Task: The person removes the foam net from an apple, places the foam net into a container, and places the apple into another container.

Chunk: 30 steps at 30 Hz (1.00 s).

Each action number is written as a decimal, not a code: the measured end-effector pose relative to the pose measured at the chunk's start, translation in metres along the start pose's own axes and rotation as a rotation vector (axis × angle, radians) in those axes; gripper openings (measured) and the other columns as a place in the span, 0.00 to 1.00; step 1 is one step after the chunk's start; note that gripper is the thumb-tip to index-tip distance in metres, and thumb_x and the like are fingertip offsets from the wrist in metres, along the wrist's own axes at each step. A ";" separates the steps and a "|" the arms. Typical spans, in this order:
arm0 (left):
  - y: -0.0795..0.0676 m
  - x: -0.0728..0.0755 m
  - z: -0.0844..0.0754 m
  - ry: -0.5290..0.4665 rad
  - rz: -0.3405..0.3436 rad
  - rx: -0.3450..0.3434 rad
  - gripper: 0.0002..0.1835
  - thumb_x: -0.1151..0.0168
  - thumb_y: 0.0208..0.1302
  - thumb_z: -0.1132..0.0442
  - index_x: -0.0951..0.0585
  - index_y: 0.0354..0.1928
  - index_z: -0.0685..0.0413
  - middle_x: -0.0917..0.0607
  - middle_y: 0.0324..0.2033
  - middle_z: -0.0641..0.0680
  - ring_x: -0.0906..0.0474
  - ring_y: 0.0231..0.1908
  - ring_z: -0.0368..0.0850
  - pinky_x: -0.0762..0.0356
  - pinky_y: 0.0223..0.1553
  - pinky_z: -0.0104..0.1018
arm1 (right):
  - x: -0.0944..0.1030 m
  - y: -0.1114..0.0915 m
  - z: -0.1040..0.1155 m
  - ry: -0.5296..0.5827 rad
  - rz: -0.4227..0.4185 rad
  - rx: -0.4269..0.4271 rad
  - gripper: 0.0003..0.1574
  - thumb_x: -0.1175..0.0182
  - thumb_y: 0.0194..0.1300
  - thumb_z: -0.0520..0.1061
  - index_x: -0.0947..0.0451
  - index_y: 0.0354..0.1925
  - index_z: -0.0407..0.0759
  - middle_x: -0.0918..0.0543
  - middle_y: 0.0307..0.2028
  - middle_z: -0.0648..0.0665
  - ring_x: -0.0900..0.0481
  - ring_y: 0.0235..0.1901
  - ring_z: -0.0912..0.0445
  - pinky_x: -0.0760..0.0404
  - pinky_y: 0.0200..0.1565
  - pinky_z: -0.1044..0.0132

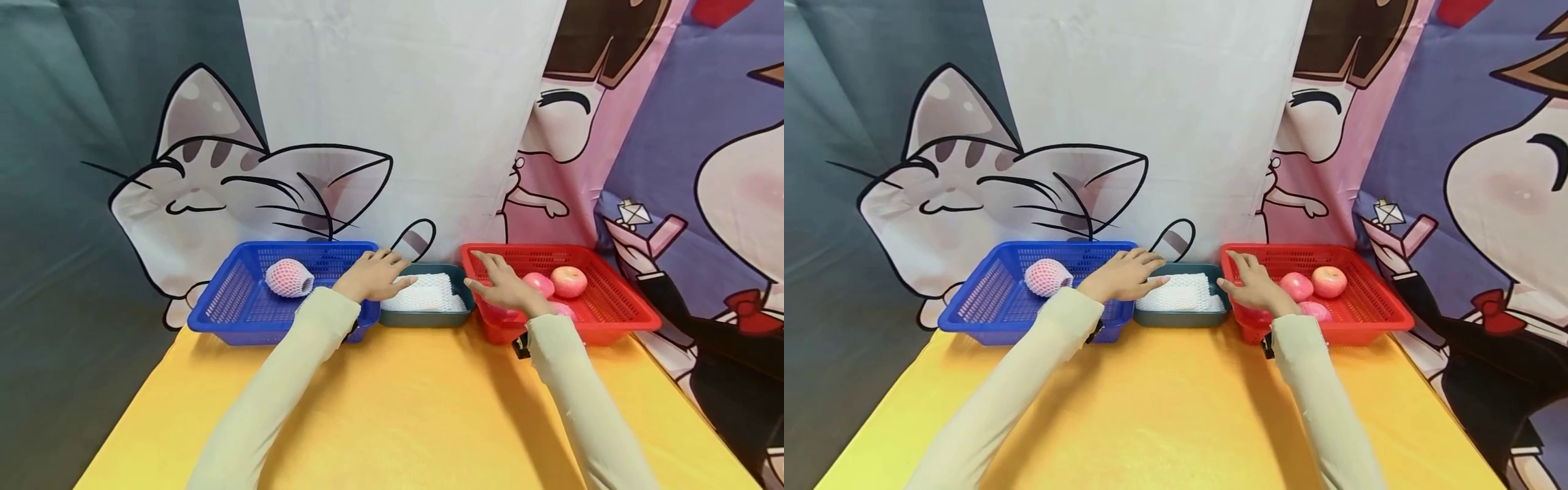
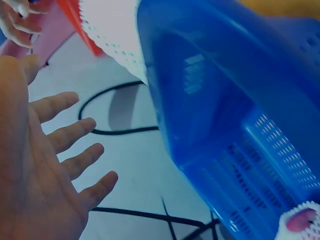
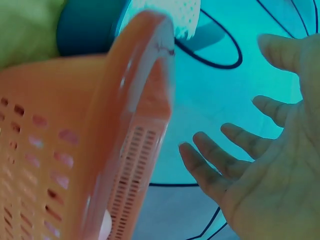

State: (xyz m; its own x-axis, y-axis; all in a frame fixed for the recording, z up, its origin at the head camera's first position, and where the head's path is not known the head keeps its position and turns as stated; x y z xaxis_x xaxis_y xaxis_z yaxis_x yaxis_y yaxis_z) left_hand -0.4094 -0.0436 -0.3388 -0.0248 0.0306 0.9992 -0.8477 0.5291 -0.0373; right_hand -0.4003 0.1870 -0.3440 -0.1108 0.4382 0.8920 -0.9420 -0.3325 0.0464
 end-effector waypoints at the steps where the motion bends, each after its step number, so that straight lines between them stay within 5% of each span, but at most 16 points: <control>1: 0.000 -0.001 0.003 -0.006 0.003 0.007 0.34 0.66 0.76 0.35 0.41 0.76 0.41 0.39 0.76 0.52 0.48 0.77 0.56 0.48 0.75 0.58 | -0.001 -0.001 0.003 -0.008 0.004 0.005 0.48 0.47 0.73 0.59 0.57 0.78 0.45 0.51 0.75 0.28 0.51 0.72 0.27 0.44 0.67 0.27; 10: -0.003 -0.010 0.036 -0.158 0.043 0.118 0.35 0.67 0.76 0.35 0.43 0.78 0.41 0.41 0.77 0.56 0.47 0.76 0.62 0.50 0.72 0.69 | -0.009 -0.015 0.035 -0.071 -0.019 0.097 0.48 0.40 0.69 0.54 0.52 0.77 0.46 0.51 0.74 0.29 0.46 0.69 0.25 0.38 0.65 0.28; 30: -0.022 -0.018 0.113 -0.142 0.104 0.272 0.33 0.62 0.78 0.43 0.44 0.77 0.50 0.44 0.76 0.64 0.50 0.75 0.71 0.50 0.68 0.75 | -0.034 -0.039 0.066 -0.069 -0.072 0.220 0.47 0.37 0.67 0.52 0.46 0.75 0.42 0.45 0.73 0.31 0.38 0.66 0.29 0.33 0.65 0.34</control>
State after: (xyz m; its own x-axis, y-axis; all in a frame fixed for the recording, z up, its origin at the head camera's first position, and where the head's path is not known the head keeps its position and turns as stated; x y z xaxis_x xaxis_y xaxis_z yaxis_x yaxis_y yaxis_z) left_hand -0.4497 -0.1517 -0.3543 -0.1764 -0.0558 0.9827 -0.9468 0.2825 -0.1539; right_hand -0.3387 0.1301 -0.3465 -0.0171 0.4117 0.9112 -0.8539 -0.4801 0.2009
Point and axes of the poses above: each hand's wrist, its own y-axis towards the middle knuckle, its own x-axis out of the back of the hand, z = x × y, the point moved 7 cm from there along y, towards the middle knuckle
